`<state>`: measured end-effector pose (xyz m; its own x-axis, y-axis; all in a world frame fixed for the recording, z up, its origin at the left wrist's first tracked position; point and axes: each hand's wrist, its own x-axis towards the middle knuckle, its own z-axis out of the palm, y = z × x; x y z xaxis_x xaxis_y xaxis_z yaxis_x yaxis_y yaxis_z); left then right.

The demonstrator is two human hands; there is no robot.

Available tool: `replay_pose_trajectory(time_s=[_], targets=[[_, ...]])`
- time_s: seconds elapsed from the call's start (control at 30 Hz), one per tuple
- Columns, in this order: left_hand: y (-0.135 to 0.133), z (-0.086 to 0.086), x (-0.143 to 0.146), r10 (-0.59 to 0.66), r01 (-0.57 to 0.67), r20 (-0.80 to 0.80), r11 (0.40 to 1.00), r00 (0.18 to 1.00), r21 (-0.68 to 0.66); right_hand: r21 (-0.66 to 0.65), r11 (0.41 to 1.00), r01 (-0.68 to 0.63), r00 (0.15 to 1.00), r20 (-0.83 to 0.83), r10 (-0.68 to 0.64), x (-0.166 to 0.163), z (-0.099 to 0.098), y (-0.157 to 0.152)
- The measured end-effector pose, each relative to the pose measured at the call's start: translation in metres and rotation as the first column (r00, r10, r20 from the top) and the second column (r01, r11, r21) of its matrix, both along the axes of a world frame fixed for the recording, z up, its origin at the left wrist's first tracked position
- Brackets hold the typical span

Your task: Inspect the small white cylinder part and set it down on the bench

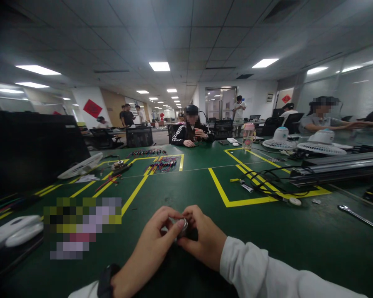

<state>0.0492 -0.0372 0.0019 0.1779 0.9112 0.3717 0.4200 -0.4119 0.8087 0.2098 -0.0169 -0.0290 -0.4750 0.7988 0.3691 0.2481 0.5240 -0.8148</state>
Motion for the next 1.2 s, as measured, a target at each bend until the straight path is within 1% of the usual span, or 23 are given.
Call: replay_pose_trajectory(time_s=[0.13, 0.23, 0.3, 0.4, 0.47, 0.57, 0.63, 0.67, 0.7, 0.73, 0.77, 0.83, 0.87, 0.9, 0.93, 0.97, 1.03, 1.07, 1.13, 1.17, 1.2], targets=[[0.001, 0.002, -0.002, 0.029, -0.029, 0.023, 0.999, 0.999, 0.019, 0.014, 1.0, 0.009, 1.0, 0.025, -0.009, 0.0, -0.001, -0.001], [0.002, 0.003, -0.012, 0.056, -0.057, 0.036, 0.998, 0.998, 0.021, 0.004, 0.999, 0.046, 0.999, 0.018, -0.046, 0.004, 0.0, -0.002], [0.002, 0.0, -0.02, 0.04, -0.04, 0.008, 0.999, 0.999, 0.007, 0.006, 0.992, 0.123, 0.992, -0.025, -0.123, 0.012, 0.0, -0.002], [0.003, -0.008, -0.031, -0.043, 0.043, -0.069, 0.999, 0.997, -0.012, 0.041, 0.957, 0.286, 0.956, -0.079, -0.282, 0.035, 0.001, 0.0], [0.005, -0.013, -0.035, -0.083, 0.082, -0.113, 0.997, 0.99, -0.014, 0.078, 0.925, 0.372, 0.927, -0.068, -0.368, 0.055, 0.0, 0.002], [0.007, -0.017, -0.036, -0.094, 0.092, -0.157, 0.996, 0.983, -0.018, 0.14, 0.871, 0.47, 0.881, -0.012, -0.473, 0.088, -0.002, 0.004], [0.008, -0.018, -0.036, -0.096, 0.094, -0.172, 0.995, 0.98, -0.024, 0.219, 0.825, 0.521, 0.837, 0.056, -0.544, 0.111, -0.003, 0.004], [0.008, -0.018, -0.037, -0.096, 0.093, -0.175, 0.995, 0.98, -0.027, 0.271, 0.795, 0.543, 0.808, 0.091, -0.583, 0.123, -0.003, 0.004], [0.007, -0.017, -0.037, -0.094, 0.09, -0.178, 0.996, 0.98, -0.028, 0.329, 0.752, 0.571, 0.767, 0.111, -0.631, 0.138, -0.002, 0.004], [0.007, -0.017, -0.037, -0.091, 0.087, -0.181, 0.996, 0.979, -0.029, 0.385, 0.699, 0.603, 0.717, 0.122, -0.686, 0.153, -0.002, 0.004], [0.007, -0.017, -0.038, -0.088, 0.085, -0.185, 0.996, 0.979, -0.028, 0.435, 0.633, 0.64, 0.653, 0.127, -0.747, 0.171, -0.002, 0.004], [0.005, -0.017, -0.038, -0.085, 0.082, -0.197, 0.996, 0.977, -0.024, 0.519, 0.493, 0.698, 0.498, 0.142, -0.855, 0.21, -0.003, 0.003], [0.005, -0.017, -0.038, -0.084, 0.082, -0.204, 0.996, 0.975, -0.02, 0.551, 0.443, 0.707, 0.426, 0.167, -0.889, 0.23, -0.005, 0.002], [0.005, -0.017, -0.038, -0.083, 0.081, -0.211, 0.997, 0.974, -0.017, 0.578, 0.408, 0.707, 0.363, 0.198, -0.91, 0.25, -0.007, 0.002], [0.005, -0.017, -0.038, -0.081, 0.08, -0.219, 0.997, 0.972, -0.014, 0.597, 0.386, 0.703, 0.314, 0.226, -0.922, 0.268, -0.01, 0.002], [0.006, -0.018, -0.037, -0.079, 0.078, -0.227, 0.997, 0.971, -0.013, 0.607, 0.378, 0.699, 0.285, 0.248, -0.926, 0.284, -0.013, 0.001], [0.008, -0.02, -0.036, -0.072, 0.071, -0.244, 0.997, 0.967, -0.015, 0.602, 0.382, 0.702, 0.258, 0.285, -0.923, 0.308, -0.019, 0.001], [0.009, -0.021, -0.036, -0.069, 0.067, -0.254, 0.998, 0.965, -0.019, 0.596, 0.379, 0.708, 0.246, 0.295, -0.923, 0.314, -0.021, 0.001], [0.011, -0.023, -0.036, -0.063, 0.057, -0.27, 0.998, 0.961, -0.03, 0.606, 0.353, 0.713, 0.196, 0.311, -0.93, 0.315, -0.021, -0.001], [0.011, -0.024, -0.036, -0.061, 0.053, -0.273, 0.998, 0.96, -0.036, 0.633, 0.314, 0.708, 0.147, 0.303, -0.942, 0.31, -0.018, -0.003], [0.011, -0.025, -0.036, -0.059, 0.05, -0.268, 0.998, 0.962, -0.041, 0.674, 0.26, 0.692, 0.094, 0.272, -0.958, 0.303, -0.014, -0.005]])
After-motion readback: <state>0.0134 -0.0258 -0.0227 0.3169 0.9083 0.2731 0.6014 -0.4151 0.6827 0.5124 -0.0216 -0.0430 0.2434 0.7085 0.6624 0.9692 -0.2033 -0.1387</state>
